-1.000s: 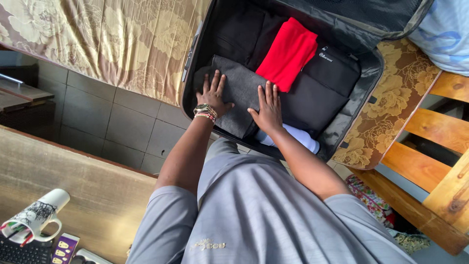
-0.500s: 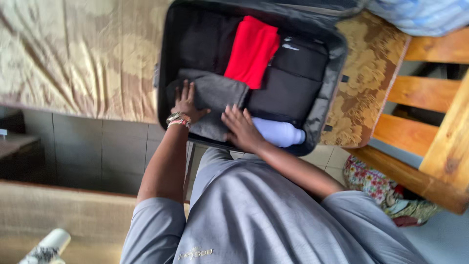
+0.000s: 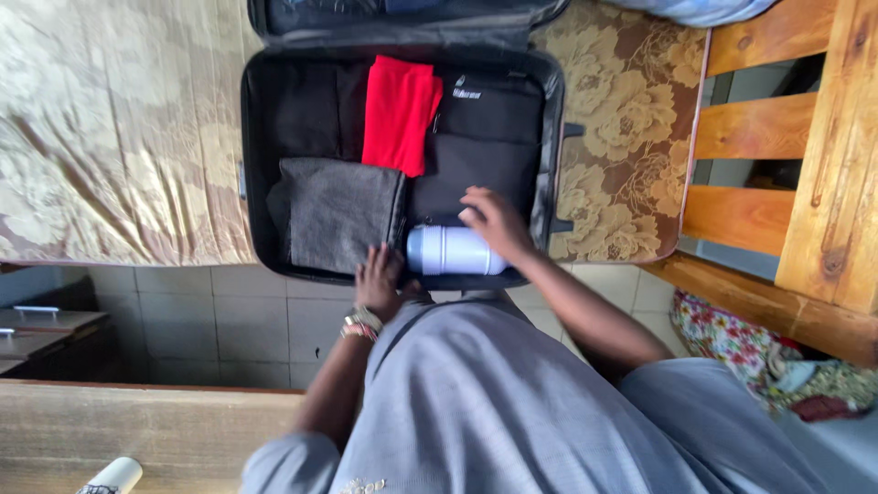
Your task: The person packs a suitcase with various items including a red case, a black device, a mouse, a hair clip, and folded clothes. They then close the suitcase and place pens into a mesh pocket.
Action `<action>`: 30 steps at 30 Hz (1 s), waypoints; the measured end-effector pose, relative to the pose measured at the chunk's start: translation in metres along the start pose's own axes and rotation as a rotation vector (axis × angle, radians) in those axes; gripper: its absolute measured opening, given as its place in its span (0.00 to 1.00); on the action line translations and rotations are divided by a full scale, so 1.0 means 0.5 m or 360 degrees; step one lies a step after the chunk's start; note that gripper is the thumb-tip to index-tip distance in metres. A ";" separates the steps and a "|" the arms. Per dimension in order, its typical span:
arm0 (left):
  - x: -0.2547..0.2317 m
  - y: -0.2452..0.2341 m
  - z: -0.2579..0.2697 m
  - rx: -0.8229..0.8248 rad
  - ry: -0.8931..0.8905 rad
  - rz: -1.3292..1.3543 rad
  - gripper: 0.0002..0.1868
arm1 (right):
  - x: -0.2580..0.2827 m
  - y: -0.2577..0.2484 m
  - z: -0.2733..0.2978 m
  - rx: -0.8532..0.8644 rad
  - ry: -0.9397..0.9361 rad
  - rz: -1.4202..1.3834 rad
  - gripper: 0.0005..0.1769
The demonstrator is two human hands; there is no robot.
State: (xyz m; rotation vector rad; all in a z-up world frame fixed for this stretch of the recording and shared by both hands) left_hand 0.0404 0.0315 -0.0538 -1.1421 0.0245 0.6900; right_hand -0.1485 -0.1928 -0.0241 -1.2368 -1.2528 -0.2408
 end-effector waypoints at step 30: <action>-0.052 0.051 0.026 0.0009 -0.0087 0.0170 0.38 | -0.546 -0.159 -0.643 -0.0322 0.1395 -0.0979 0.35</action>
Point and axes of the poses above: each hand's wrist, its own z-axis away from the middle knuckle, its own y-axis out of the palm, x = y × z, the point moved 4 cm from there along -z, towards the middle knuckle, and after that the axes turned 10 degrees about -x, right-handed, at the moved point
